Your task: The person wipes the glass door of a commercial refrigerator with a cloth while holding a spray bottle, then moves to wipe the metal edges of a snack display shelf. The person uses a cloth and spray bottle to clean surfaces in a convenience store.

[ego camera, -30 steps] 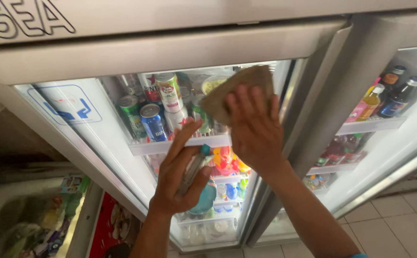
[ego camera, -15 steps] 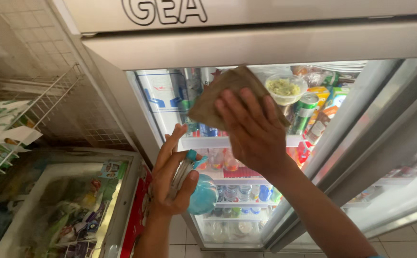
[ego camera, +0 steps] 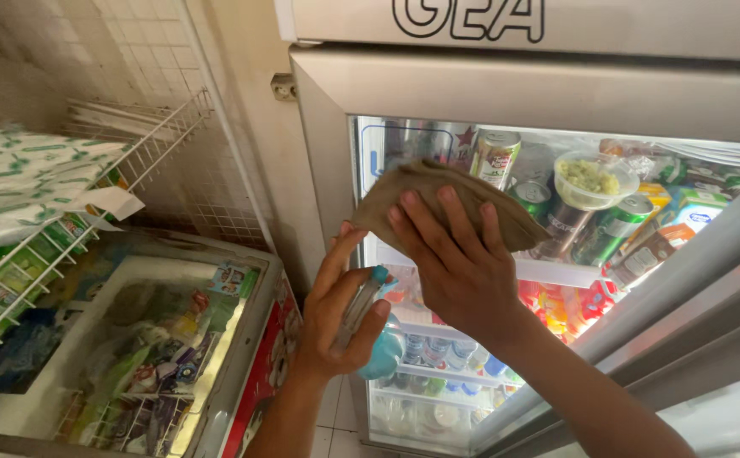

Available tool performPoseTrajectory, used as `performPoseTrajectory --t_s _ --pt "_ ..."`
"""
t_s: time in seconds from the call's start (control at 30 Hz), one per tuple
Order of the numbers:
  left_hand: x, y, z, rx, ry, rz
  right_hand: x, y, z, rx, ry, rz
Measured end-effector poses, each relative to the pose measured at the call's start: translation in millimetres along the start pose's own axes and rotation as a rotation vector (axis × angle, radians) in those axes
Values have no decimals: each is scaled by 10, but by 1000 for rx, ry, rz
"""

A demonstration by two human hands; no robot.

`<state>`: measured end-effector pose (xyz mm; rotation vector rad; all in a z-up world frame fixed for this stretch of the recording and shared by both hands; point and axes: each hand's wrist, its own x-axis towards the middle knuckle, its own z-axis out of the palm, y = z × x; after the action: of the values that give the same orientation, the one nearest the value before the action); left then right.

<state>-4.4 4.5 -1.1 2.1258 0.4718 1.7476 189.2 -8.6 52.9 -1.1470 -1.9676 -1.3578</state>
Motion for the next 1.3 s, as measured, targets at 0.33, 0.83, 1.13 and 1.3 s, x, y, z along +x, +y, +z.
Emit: performPoseTrajectory --t_s 0.33,0.83,1.13,1.3 --pt "-19 -68 -112 -44 -57 -11 160 29 124 -41 10 -24" --pt "29 -61 -170 -72 -57 -50 354 201 -108 -76 22 -149" --pt "128 162 -3 45 -81 36 431 144 -122 -27 -10 -170" --pt "301 307 306 -176 -156 -194 -26 440 -215 -56 26 12"
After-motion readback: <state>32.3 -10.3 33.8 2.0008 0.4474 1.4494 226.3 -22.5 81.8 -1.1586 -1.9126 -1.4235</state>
